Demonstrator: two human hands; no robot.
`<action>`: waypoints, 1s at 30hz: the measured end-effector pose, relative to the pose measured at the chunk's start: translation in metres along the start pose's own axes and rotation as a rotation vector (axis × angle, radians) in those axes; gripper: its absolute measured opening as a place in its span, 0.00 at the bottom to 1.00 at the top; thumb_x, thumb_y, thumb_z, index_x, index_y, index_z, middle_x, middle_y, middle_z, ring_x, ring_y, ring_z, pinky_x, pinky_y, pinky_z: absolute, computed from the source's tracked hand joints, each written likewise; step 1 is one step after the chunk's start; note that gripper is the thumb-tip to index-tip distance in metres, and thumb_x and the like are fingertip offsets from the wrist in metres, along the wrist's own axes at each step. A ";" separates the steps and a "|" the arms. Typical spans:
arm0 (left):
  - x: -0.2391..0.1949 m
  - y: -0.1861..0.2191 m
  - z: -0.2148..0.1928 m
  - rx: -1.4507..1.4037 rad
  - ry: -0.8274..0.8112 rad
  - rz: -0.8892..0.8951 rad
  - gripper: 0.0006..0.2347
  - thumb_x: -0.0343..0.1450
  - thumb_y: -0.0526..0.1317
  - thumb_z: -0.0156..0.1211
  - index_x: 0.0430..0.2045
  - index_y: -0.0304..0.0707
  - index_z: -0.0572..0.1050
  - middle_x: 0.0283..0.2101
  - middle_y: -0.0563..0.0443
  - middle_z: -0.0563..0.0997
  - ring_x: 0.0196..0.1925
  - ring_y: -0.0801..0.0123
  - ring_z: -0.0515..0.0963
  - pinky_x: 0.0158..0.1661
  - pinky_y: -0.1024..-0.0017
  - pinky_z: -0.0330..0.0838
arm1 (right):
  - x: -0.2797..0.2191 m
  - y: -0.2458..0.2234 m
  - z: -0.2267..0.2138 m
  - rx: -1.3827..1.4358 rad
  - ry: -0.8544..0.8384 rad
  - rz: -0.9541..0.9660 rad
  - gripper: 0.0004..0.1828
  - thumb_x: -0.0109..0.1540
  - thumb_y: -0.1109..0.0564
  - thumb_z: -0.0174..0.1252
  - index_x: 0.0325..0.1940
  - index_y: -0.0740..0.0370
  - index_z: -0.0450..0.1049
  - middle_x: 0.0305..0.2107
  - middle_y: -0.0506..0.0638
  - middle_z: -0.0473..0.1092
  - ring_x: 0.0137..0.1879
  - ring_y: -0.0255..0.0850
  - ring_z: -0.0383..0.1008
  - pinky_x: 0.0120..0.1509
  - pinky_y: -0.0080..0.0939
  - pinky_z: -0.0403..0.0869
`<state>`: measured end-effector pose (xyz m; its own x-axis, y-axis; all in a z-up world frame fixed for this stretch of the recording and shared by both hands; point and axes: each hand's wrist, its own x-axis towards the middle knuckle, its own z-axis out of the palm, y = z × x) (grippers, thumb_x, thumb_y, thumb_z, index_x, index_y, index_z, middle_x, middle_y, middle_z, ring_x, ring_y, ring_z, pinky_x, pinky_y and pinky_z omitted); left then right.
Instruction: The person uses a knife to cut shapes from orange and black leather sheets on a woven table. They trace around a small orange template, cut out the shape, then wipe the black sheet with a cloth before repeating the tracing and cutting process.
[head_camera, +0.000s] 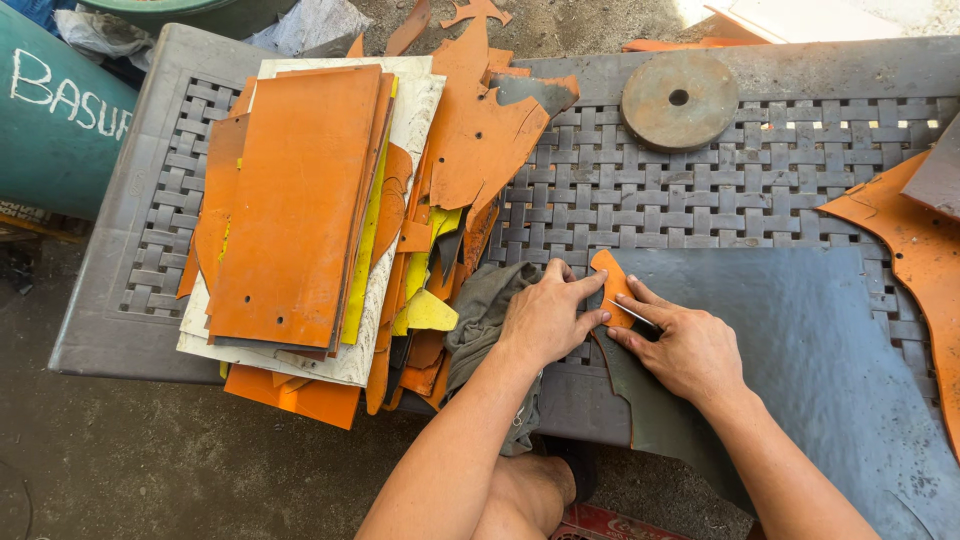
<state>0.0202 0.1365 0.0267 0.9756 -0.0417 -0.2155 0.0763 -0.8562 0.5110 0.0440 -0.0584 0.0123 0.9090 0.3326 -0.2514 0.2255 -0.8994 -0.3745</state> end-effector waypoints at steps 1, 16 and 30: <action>0.000 0.001 0.000 0.003 -0.011 -0.008 0.23 0.67 0.53 0.66 0.58 0.59 0.75 0.51 0.44 0.73 0.42 0.53 0.84 0.42 0.57 0.79 | 0.000 0.001 0.001 0.004 -0.019 0.016 0.27 0.54 0.33 0.65 0.57 0.29 0.78 0.63 0.22 0.67 0.45 0.40 0.81 0.51 0.42 0.79; 0.002 0.011 -0.010 -0.021 -0.053 -0.093 0.15 0.75 0.47 0.54 0.57 0.63 0.76 0.49 0.42 0.74 0.46 0.54 0.83 0.48 0.57 0.77 | -0.039 0.115 -0.054 1.522 -0.031 0.108 0.25 0.69 0.60 0.47 0.70 0.68 0.66 0.59 0.66 0.73 0.64 0.54 0.76 0.67 0.59 0.72; 0.005 0.011 -0.012 -0.005 -0.062 -0.113 0.16 0.73 0.46 0.56 0.56 0.65 0.76 0.49 0.42 0.73 0.46 0.52 0.83 0.47 0.56 0.77 | -0.023 0.080 -0.009 1.449 0.268 -0.417 0.19 0.73 0.39 0.52 0.54 0.55 0.62 0.38 0.57 0.80 0.54 0.55 0.83 0.71 0.62 0.73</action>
<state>0.0281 0.1332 0.0416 0.9463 0.0228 -0.3225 0.1860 -0.8544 0.4852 0.0445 -0.1406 -0.0044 0.9400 0.2811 0.1931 0.0919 0.3365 -0.9372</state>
